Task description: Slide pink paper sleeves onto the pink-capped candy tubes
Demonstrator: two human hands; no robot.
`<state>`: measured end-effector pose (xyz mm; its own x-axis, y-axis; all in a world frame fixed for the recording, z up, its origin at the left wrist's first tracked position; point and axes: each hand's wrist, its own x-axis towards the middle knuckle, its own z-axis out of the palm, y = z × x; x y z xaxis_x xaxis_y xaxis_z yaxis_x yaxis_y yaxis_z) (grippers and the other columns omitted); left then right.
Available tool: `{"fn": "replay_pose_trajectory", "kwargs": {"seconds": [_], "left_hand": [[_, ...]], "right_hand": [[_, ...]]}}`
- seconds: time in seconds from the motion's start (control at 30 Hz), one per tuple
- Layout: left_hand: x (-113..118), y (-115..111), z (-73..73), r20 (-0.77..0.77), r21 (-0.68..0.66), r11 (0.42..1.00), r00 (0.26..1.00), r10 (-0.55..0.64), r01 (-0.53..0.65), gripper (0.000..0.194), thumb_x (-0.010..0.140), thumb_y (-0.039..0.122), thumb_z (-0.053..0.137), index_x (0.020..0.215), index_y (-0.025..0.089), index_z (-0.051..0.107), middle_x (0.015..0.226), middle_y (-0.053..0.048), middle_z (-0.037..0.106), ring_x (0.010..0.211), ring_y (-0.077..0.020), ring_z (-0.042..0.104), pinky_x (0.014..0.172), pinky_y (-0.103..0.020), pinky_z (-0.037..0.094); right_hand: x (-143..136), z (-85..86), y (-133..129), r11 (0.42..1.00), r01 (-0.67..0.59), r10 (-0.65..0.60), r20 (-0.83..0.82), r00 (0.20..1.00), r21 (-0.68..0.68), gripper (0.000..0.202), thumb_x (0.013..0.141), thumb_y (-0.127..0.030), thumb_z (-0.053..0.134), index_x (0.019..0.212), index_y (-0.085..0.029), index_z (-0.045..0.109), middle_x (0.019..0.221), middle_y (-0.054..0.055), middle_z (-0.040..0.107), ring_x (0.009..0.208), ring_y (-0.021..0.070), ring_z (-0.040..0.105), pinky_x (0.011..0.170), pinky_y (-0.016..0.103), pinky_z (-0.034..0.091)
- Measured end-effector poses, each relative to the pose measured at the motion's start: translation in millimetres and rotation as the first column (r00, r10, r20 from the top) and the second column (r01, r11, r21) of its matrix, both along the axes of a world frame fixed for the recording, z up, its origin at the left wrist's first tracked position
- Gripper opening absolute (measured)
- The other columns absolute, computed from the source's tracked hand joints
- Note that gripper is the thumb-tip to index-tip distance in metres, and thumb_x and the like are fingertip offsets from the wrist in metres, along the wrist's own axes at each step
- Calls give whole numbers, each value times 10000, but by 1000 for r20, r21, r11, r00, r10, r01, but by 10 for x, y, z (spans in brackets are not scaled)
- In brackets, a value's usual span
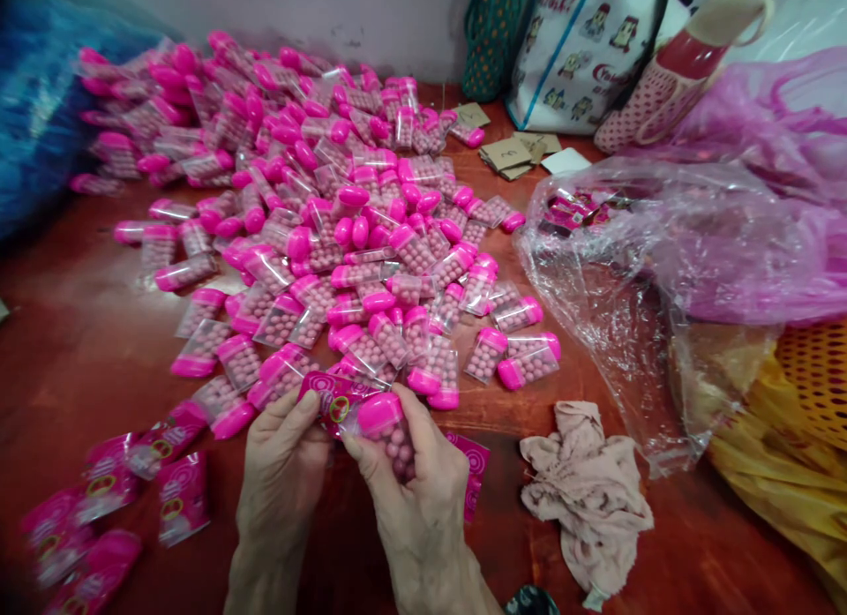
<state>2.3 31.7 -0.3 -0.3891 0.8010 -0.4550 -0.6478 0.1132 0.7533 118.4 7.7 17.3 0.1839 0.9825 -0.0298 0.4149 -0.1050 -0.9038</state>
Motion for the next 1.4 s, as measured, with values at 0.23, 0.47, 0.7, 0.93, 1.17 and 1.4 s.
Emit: {"fn": "replay_pose_trajectory", "kwargs": {"seconds": [0.23, 0.47, 0.7, 0.93, 1.17, 1.4], "left_hand": [[-5, 17, -16, 44, -12, 998, 997, 56, -56, 110, 567, 191, 785, 643, 164, 711, 642, 11, 722, 578, -96, 648, 608, -184, 533], [9, 8, 16, 52, 6, 999, 998, -44, 44, 124, 593, 207, 773, 691, 151, 722, 662, -10, 725, 570, -108, 642, 560, -183, 523], [14, 8, 47, 29, -27, 997, 997, -69, 70, 84, 608, 201, 761, 666, 168, 710, 607, 4, 702, 477, -100, 607, 506, -193, 505], [86, 1, 40, -44, 31, 998, 998, -51, 53, 324, 572, 118, 769, 872, 186, 666, 765, -10, 701, 641, -120, 643, 642, -224, 521], [114, -38, 88, 104, 70, 976, 972, -212, 205, 500, 550, 171, 790, 1025, 174, 631, 994, -83, 675, 873, -208, 638, 754, -282, 508], [92, -68, 121, 175, -15, 949, 935, -308, 315, 264, 589, 243, 772, 813, 126, 695, 739, -66, 709, 697, -191, 658, 708, -295, 523]], "right_hand": [[-6, -67, -39, 994, 9, -25, 149, 989, 108, 477, 773, -355, 641, 1130, -42, 590, 907, 138, 712, 731, 204, 683, 712, 278, 561], [-5, -100, -38, 991, -48, 29, 146, 989, 126, 467, 779, -345, 639, 1171, -100, 570, 912, 101, 706, 712, 193, 673, 704, 284, 558], [41, 35, 24, 966, -229, 214, -125, 969, -121, 388, 773, -362, 646, 1128, -212, 596, 707, -26, 665, 566, 125, 599, 538, 199, 503], [58, 36, 57, 977, -163, 148, -117, 982, -134, 271, 767, -337, 654, 1005, -211, 622, 635, -50, 591, 518, 91, 522, 482, 172, 432], [41, 24, 17, 993, -99, 87, -173, 981, -62, 251, 712, -317, 699, 890, -206, 562, 601, -69, 579, 461, 73, 500, 439, 152, 420], [55, 63, -31, 975, -167, 148, -135, 980, -144, 270, 721, -360, 684, 885, -205, 535, 600, -51, 593, 501, 114, 538, 478, 190, 412]]}}
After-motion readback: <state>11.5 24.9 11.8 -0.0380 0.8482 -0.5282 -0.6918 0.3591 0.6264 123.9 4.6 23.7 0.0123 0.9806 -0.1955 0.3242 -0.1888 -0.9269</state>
